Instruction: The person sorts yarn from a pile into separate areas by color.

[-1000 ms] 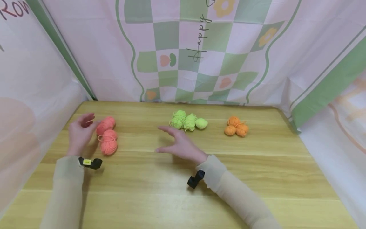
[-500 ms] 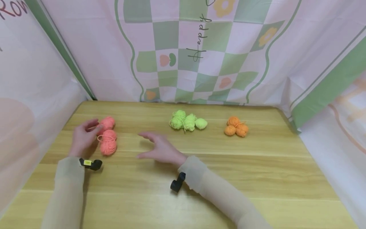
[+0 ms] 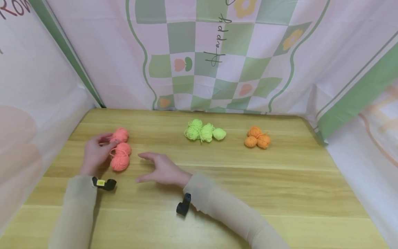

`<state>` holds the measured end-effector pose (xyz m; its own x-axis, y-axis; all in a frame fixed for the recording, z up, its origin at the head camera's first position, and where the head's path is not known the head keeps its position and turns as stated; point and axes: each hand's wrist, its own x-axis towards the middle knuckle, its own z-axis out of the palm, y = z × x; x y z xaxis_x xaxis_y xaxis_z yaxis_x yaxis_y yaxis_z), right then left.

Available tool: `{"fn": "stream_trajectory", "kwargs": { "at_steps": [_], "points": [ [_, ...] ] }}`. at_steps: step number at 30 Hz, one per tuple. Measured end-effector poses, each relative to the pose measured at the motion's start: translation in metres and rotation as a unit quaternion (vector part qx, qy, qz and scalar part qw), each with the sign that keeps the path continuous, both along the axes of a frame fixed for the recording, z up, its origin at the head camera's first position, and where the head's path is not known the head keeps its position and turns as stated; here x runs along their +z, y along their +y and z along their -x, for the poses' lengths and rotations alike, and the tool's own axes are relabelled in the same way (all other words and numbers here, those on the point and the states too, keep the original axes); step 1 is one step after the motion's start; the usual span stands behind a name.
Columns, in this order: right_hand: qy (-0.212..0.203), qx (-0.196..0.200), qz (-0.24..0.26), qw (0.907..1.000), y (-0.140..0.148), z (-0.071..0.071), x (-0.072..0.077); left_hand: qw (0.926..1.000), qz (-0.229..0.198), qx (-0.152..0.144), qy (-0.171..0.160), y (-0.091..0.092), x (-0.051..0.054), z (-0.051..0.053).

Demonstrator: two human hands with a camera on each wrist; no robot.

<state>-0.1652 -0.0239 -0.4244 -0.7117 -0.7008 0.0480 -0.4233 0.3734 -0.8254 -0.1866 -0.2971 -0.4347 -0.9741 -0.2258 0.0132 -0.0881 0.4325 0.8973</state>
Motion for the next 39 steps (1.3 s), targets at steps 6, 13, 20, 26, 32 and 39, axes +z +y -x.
{"fn": "stream_trajectory", "kwargs": {
  "at_steps": [6, 13, 20, 26, 32, 39],
  "points": [
    [0.001, -0.011, -0.011, 0.9999, -0.002, 0.001, -0.001, 0.9980, 0.012, -0.057, -0.026, 0.008, 0.001, -0.001],
    [0.021, -0.012, -0.004, 0.9997, -0.007, 0.010, -0.004, 0.9954, 0.016, -0.092, -0.023, 0.008, 0.007, -0.002],
    [0.060, 0.008, -0.014, 0.9980, -0.019, 0.022, -0.002, 0.9937, 0.059, -0.096, 0.000, -0.003, 0.010, 0.001],
    [0.078, 0.042, -0.001, 0.9961, -0.032, 0.029, -0.003, 0.9907, 0.076, -0.110, -0.022, -0.006, 0.012, 0.003],
    [0.098, 0.051, -0.010, 0.9938, -0.042, 0.030, -0.004, 0.9904, 0.080, -0.111, -0.017, -0.008, 0.007, 0.005],
    [0.116, 0.034, -0.046, 0.9916, -0.043, 0.029, -0.005, 0.9897, 0.092, -0.106, -0.029, -0.008, 0.006, 0.006]
  ]
}}
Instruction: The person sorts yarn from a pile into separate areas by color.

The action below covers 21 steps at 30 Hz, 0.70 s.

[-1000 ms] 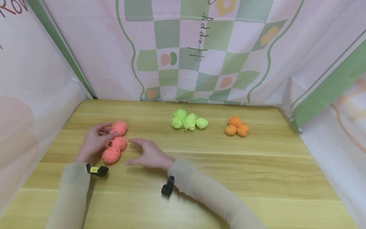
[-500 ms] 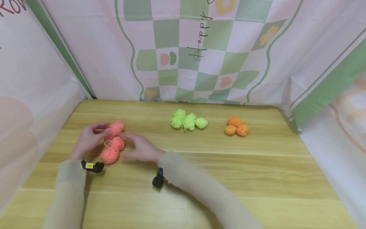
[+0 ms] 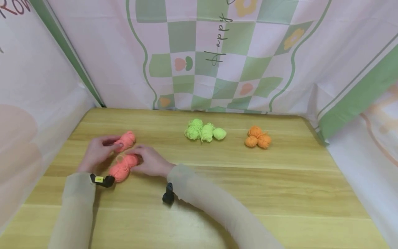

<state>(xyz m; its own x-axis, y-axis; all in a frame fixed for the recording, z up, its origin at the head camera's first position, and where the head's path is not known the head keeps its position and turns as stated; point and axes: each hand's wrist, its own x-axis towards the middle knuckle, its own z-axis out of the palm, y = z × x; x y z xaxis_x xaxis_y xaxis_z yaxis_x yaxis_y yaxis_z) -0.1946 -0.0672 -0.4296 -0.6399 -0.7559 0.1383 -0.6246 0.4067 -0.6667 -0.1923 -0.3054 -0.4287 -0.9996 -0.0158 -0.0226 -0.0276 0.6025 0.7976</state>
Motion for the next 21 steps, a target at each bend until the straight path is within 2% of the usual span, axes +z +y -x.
{"fn": "stream_trajectory", "kwargs": {
  "at_steps": [4, 11, 21],
  "points": [
    [0.006, -0.006, 0.000, 1.0000, 0.000, 0.000, -0.002, 0.9999, 0.011, 0.004, 0.005, 0.000, -0.001, 0.000],
    [-0.029, -0.009, 0.038, 0.9988, 0.002, 0.004, -0.005, 0.9998, 0.013, 0.009, 0.009, 0.002, 0.000, -0.001],
    [-0.053, -0.026, 0.065, 0.9961, 0.019, 0.010, -0.001, 0.9996, 0.025, 0.016, 0.000, 0.004, 0.003, -0.003]
  ]
}}
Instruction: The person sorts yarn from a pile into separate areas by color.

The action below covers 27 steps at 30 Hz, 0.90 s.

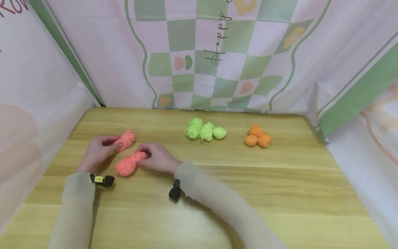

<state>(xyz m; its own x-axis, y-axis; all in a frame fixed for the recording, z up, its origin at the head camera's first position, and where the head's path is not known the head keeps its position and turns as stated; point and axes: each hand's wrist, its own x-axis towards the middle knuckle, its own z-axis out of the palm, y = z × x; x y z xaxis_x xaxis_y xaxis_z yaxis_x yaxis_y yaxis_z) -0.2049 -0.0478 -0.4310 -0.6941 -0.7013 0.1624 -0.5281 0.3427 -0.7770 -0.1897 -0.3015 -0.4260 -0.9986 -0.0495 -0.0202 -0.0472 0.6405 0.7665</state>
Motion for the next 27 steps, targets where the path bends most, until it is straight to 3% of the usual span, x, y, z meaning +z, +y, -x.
{"fn": "stream_trajectory", "kwargs": {
  "at_steps": [19, 27],
  "points": [
    [-0.055, -0.027, 0.052, 0.9968, 0.050, 0.007, 0.016, 0.9998, 0.000, -0.003, -0.018, -0.002, -0.001, 0.001],
    [-0.039, -0.048, 0.068, 0.9958, 0.080, 0.008, 0.026, 0.9998, 0.004, -0.002, -0.022, -0.002, -0.001, 0.002]
  ]
}}
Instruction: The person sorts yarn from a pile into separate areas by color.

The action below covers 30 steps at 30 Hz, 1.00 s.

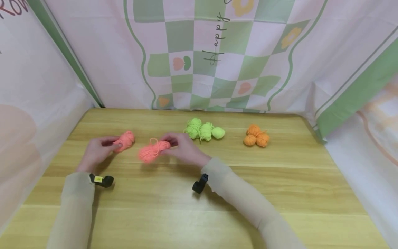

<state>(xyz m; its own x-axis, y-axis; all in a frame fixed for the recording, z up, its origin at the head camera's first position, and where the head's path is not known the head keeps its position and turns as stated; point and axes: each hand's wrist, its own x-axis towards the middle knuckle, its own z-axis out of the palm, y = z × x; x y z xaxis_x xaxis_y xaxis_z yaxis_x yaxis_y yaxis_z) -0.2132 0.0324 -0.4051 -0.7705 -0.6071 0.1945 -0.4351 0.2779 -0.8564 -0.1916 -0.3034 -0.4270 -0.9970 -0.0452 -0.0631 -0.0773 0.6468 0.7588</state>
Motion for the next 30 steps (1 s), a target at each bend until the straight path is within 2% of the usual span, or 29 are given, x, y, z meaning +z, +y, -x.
{"fn": "stream_trajectory", "kwargs": {
  "at_steps": [4, 10, 17, 24, 30],
  "points": [
    [0.021, -0.021, 0.006, 0.9996, 0.016, 0.002, 0.004, 1.0000, -0.001, -0.005, 0.007, 0.000, 0.000, -0.001],
    [0.052, -0.027, 0.011, 0.9982, 0.039, 0.006, 0.003, 0.9999, -0.004, -0.007, 0.009, -0.002, -0.001, -0.002],
    [0.041, -0.056, 0.009, 0.9976, 0.067, 0.004, 0.003, 0.9999, 0.004, -0.004, 0.008, -0.002, -0.003, -0.002],
    [0.039, -0.065, 0.002, 0.9971, 0.094, 0.002, -0.004, 0.9999, 0.007, -0.006, 0.012, -0.002, -0.003, -0.002],
    [0.021, -0.079, -0.006, 0.9966, 0.117, -0.006, -0.008, 0.9998, 0.003, -0.012, 0.013, -0.001, -0.002, -0.001]
  ]
}}
